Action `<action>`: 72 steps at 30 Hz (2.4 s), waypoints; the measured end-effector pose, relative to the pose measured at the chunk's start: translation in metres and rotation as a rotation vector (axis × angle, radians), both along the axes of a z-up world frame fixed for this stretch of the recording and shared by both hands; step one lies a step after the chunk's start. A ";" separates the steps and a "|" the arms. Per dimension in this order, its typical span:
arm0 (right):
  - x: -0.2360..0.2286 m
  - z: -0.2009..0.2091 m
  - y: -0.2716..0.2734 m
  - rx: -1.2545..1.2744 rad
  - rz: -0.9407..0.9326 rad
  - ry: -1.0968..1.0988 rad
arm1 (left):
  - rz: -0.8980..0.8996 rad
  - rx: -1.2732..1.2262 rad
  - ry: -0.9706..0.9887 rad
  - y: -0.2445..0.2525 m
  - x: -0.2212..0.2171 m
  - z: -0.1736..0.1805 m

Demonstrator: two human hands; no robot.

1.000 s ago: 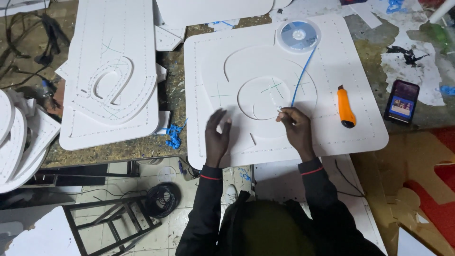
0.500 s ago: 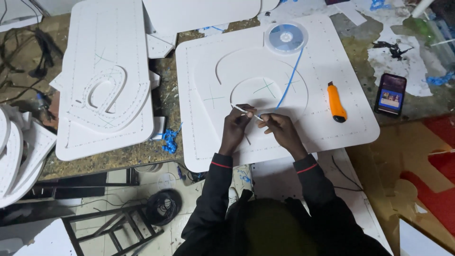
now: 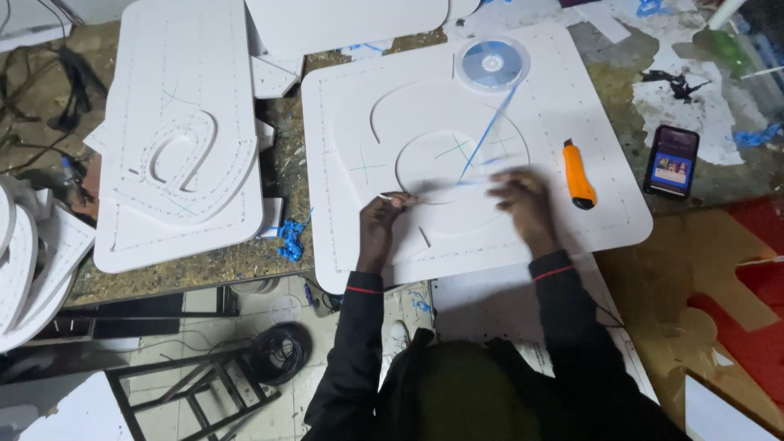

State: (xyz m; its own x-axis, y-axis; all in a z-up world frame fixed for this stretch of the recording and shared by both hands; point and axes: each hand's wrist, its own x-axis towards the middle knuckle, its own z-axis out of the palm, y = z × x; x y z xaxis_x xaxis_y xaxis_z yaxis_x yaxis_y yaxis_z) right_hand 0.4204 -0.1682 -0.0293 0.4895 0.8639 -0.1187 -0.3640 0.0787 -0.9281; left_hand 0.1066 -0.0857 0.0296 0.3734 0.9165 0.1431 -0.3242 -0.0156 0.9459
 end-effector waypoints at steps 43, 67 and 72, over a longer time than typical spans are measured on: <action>-0.098 0.022 -0.046 -0.275 -0.008 -0.648 | -0.039 0.698 1.311 0.262 0.089 -0.052; -0.088 0.049 -0.006 0.058 -0.169 -0.223 | 0.547 -0.171 0.211 0.099 -0.081 -0.007; -0.110 0.052 -0.006 0.057 -0.065 -0.134 | 0.683 -0.633 -0.313 0.073 0.012 -0.031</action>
